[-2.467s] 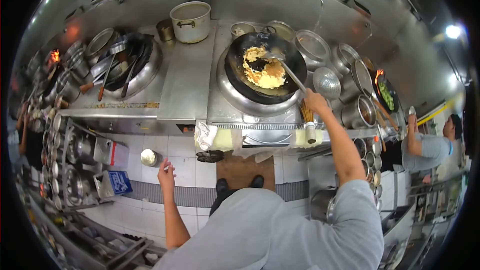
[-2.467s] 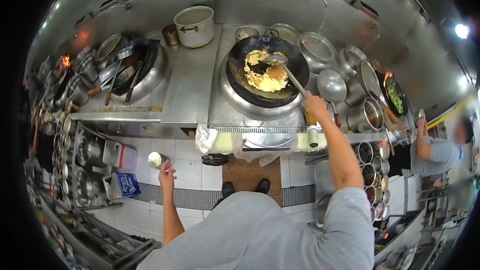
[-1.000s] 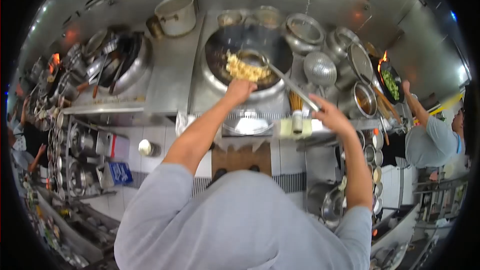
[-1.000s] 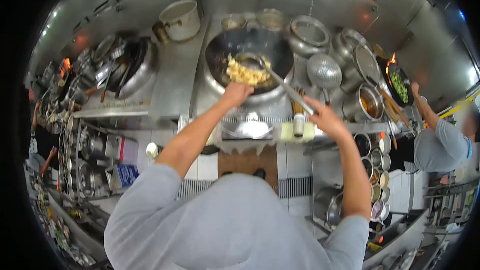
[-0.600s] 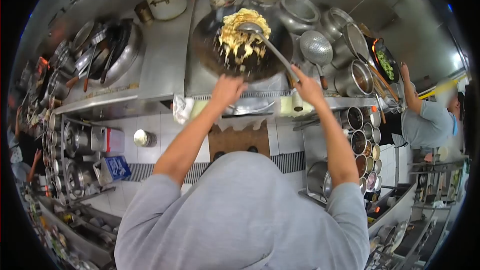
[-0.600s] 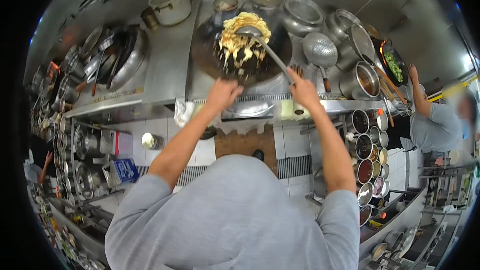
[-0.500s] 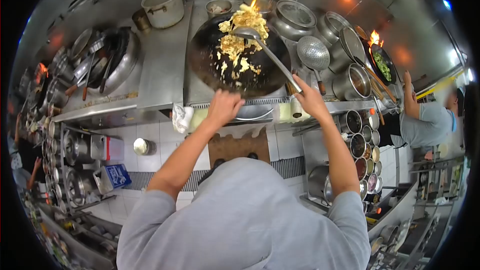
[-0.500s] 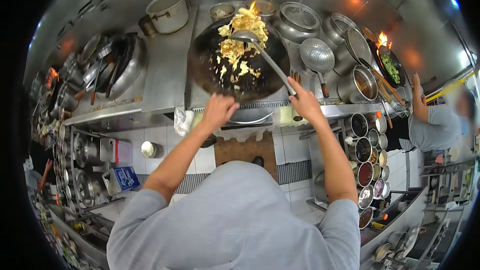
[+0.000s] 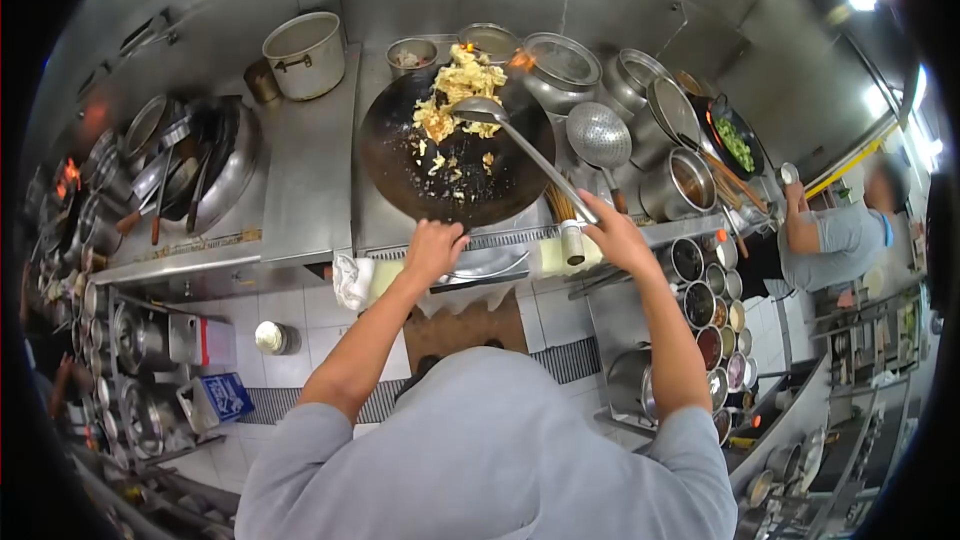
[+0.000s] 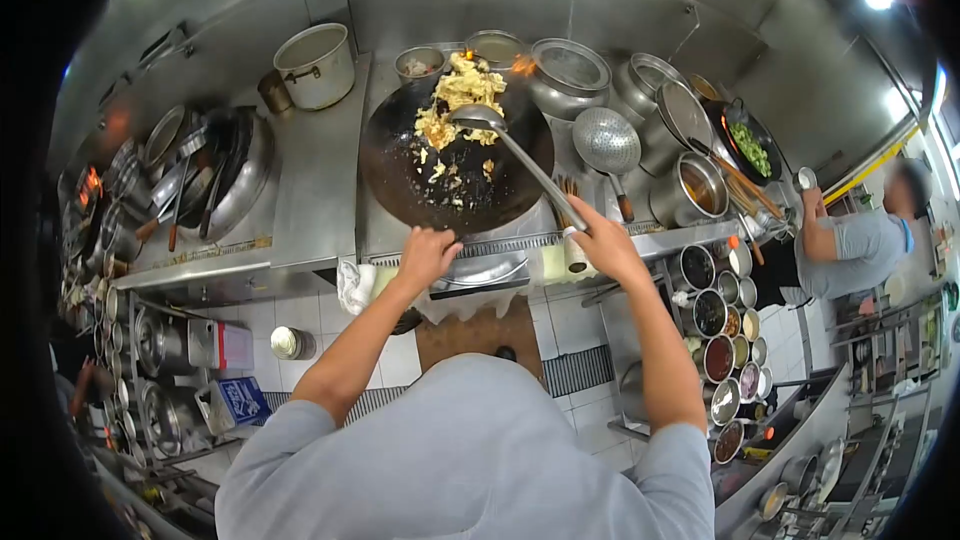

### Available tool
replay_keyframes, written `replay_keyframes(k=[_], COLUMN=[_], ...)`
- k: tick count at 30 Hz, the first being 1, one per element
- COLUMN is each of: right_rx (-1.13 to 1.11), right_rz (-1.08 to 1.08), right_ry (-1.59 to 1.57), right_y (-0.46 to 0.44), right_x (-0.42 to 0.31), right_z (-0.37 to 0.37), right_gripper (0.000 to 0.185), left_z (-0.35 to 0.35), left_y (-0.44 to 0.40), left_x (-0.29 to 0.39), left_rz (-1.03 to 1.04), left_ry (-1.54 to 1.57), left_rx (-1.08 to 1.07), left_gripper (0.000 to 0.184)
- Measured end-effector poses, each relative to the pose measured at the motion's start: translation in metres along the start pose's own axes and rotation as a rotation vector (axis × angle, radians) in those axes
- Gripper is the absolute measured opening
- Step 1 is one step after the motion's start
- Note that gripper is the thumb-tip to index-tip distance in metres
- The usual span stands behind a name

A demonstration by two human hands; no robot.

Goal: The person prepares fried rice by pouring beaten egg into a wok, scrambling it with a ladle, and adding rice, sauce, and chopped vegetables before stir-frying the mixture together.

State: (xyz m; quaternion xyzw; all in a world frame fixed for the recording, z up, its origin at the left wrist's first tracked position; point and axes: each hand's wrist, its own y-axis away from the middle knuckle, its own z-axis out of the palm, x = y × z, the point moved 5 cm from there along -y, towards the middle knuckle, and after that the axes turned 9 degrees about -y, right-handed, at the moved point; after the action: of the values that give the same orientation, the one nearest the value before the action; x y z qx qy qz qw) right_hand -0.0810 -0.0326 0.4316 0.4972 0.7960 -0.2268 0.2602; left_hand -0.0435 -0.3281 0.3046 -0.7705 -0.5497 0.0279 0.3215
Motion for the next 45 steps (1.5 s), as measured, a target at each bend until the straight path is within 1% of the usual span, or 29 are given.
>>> replay_keyframes(k=[1, 2, 5, 6, 7, 8, 10, 12, 14, 16, 17, 19, 20, 22, 24, 26, 28, 30, 31, 35, 36, 37, 38, 40, 41, 42, 43, 44, 45], right_rx=[-0.019, -0.046, 0.009, 0.028, 0.006, 0.011, -0.052, -0.145, -0.155, -0.239, -0.236, -0.087, -0.102, -0.119, -0.125, -0.292, -0.353, -0.304, -0.258, -0.185, -0.143, -0.107, -0.142, -0.146, -0.148, -0.156, -0.165, -0.166, -0.12], right_rz=[0.076, 0.156, 0.142, 0.145, 0.23, 0.226, 0.147, 0.022, -0.119, 0.136, 0.125, 0.12, 0.157, 0.185, 0.166, 0.0, -0.049, 0.058, 0.126, 0.27, 0.136, 0.007, 0.126, 0.13, 0.131, 0.268, 0.404, 0.403, 0.261], right_ry=[-0.163, -0.219, -0.035, 0.04, 0.092, 0.067, 0.099, 0.002, -0.049, 0.075, 0.07, 0.249, 0.258, 0.272, 0.28, 0.037, -0.005, 0.199, 0.273, 0.21, 0.016, -0.18, -0.338, -0.146, -0.144, -0.003, 0.144, 0.158, 0.133], right_y=[0.002, 0.004, -0.025, -0.04, -0.049, -0.057, -0.07, -0.07, -0.095, -0.112, -0.115, -0.118, -0.111, -0.075, -0.064, -0.063, -0.093, -0.133, -0.132, -0.105, -0.095, -0.081, -0.064, -0.038, -0.035, -0.027, -0.019, -0.012, -0.005], right_x=[0.011, 0.009, 0.006, 0.016, 0.01, 0.019, 0.051, 0.05, 0.064, 0.027, 0.028, 0.031, 0.037, 0.046, 0.057, 0.059, 0.048, 0.056, 0.036, 0.059, 0.073, 0.06, 0.06, 0.051, 0.055, 0.068, 0.078, 0.078, 0.07], right_z=[-0.002, -0.005, 0.009, 0.023, 0.03, 0.037, 0.061, 0.072, 0.086, 0.08, 0.082, 0.087, 0.087, 0.074, 0.052, 0.046, 0.054, 0.08, 0.079, 0.077, 0.063, 0.045, 0.023, -0.003, -0.013, -0.021, -0.027, -0.028, -0.031], right_gripper=[0.063, 0.06, 0.058, 0.058, 0.059, 0.059, 0.06, 0.061, 0.059, 0.06, 0.06, 0.061, 0.062, 0.061, 0.06, 0.063, 0.064, 0.064, 0.066, 0.065, 0.064, 0.063, 0.06, 0.062, 0.062, 0.063, 0.064, 0.064, 0.064], left_z=[0.005, -0.002, 0.007, 0.0, -0.016, -0.026, -0.092, -0.106, -0.111, -0.106, -0.106, -0.108, -0.116, -0.134, -0.159, -0.148, -0.132, -0.107, -0.097, -0.055, -0.041, -0.034, -0.029, -0.022, -0.023, -0.02, -0.01, 0.002, 0.013], left_y=[-0.014, -0.038, -0.076, -0.083, -0.088, -0.087, -0.073, -0.048, -0.017, 0.014, 0.03, 0.086, 0.12, 0.202, 0.235, 0.224, 0.178, 0.101, 0.064, -0.049, -0.063, -0.074, -0.079, -0.091, -0.093, -0.091, -0.089, -0.092, -0.097], left_x=[-0.003, -0.003, -0.02, -0.021, -0.018, -0.014, 0.023, 0.029, 0.026, 0.027, 0.022, 0.0, -0.011, -0.038, -0.031, -0.029, -0.022, -0.007, 0.002, 0.002, -0.005, -0.011, -0.017, -0.025, -0.025, -0.03, -0.037, -0.041, -0.045], left_rz=[0.013, -0.059, -0.118, -0.096, -0.069, -0.06, 0.046, 0.083, -0.067, -0.092, -0.126, -0.326, -0.48, -0.626, -0.739, -0.697, -0.553, -0.388, -0.351, -0.157, -0.146, -0.134, -0.131, -0.082, -0.072, -0.075, -0.099, -0.123, -0.133], left_ry=[-0.103, -0.086, -0.08, -0.037, 0.002, -0.02, -0.054, -0.035, -0.025, -0.03, -0.044, 0.046, 0.022, -0.181, -0.267, -0.24, -0.157, -0.036, -0.02, 0.026, 0.045, 0.026, 0.04, 0.021, 0.039, 0.043, 0.049, 0.058, 0.069], left_rx=[0.053, -0.05, -0.065, 0.015, 0.082, 0.071, 0.29, 0.241, 0.315, 0.294, 0.308, 0.165, 0.176, 0.195, 0.233, 0.215, 0.184, 0.188, 0.195, 0.226, 0.211, 0.202, 0.198, 0.115, 0.129, 0.122, 0.024, -0.063, -0.038], left_gripper=[0.021, 0.02, 0.021, 0.025, 0.03, 0.03, 0.044, 0.043, 0.037, 0.033, 0.029, 0.022, 0.016, 0.008, 0.009, 0.01, 0.015, 0.02, 0.021, 0.025, 0.026, 0.025, 0.025, 0.024, 0.021, 0.021, 0.017, 0.015, 0.015])
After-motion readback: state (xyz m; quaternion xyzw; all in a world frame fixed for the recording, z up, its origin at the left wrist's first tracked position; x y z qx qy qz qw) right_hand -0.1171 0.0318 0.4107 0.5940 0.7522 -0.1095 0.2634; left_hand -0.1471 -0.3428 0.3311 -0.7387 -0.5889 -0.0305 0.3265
